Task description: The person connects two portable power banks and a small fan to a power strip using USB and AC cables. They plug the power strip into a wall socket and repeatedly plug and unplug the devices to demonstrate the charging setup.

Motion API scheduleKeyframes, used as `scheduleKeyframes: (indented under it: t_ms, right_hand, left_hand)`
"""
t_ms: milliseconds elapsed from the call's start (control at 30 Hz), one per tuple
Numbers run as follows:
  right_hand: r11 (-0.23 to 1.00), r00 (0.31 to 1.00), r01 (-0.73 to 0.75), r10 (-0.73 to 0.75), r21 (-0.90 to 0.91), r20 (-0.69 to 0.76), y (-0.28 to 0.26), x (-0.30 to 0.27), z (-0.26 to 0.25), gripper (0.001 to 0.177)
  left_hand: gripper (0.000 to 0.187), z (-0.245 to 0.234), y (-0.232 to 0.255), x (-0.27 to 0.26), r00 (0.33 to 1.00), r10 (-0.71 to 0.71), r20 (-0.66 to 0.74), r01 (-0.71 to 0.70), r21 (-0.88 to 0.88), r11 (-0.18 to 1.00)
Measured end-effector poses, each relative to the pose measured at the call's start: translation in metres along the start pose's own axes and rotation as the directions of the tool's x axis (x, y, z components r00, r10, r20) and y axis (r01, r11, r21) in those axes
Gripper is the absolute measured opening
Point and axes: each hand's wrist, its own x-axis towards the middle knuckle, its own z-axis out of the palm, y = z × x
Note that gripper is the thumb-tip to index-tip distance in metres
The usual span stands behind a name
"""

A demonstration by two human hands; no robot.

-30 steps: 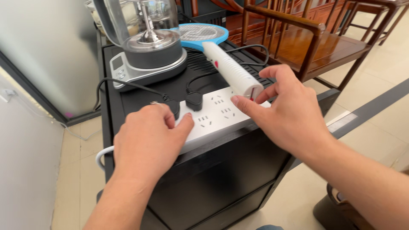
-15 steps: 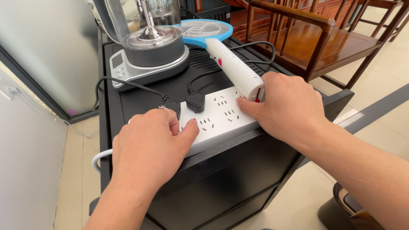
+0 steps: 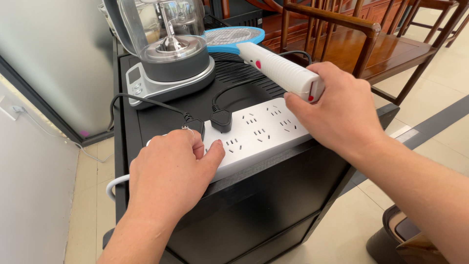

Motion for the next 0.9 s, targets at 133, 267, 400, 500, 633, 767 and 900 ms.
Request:
scheduleKeyframes:
  t_ms: [133,267,400,500,633,767,900]
  right_hand:
    - [0.986,0.992,-0.089,0.101,-0.139,0.08,0.012,0.008,-0.004,0.054]
    - [0.967,0.979,-0.138,0.166,-0.212,0.118,0.025,0.012,-0.004,0.054]
    - [0.941,0.951,-0.18,0.241,-0.286,0.193,0.029,0.016,-0.003,0.051]
    - [0.908,0.903,-0.238,0.338,-0.345,0.265,0.029,0.019,-0.002,0.049]
    - [0.91,0.9,-0.245,0.341,-0.333,0.27,0.035,0.02,0.002,0.049]
    - [0.955,0.958,-0.166,0.215,-0.246,0.189,0.047,0.02,0.007,0.058]
    - [0.98,0.987,0.139,-0.149,-0.14,-0.064,0.049,0.016,0.008,0.046]
  left_hand:
    - [0.043,0.001,-0.002,0.001,1.0,0.006,-0.007,-0.006,-0.006,1.0]
    - [0.043,0.001,-0.002,0.001,1.0,-0.001,0.005,0.001,-0.013,1.0]
    - [0.044,0.001,-0.003,0.001,1.0,-0.007,0.005,0.007,-0.01,1.0]
    - [0.043,0.001,-0.003,0.002,1.0,-0.002,0.0,0.002,-0.01,1.0]
    - [0.043,0.001,-0.002,0.002,1.0,-0.013,0.004,0.013,-0.014,1.0]
    - [0.042,0.001,-0.001,0.002,1.0,-0.024,0.011,0.024,-0.018,1.0]
    - [0.037,0.003,-0.003,0.002,0.994,0.009,-0.107,-0.015,-0.061,0.998]
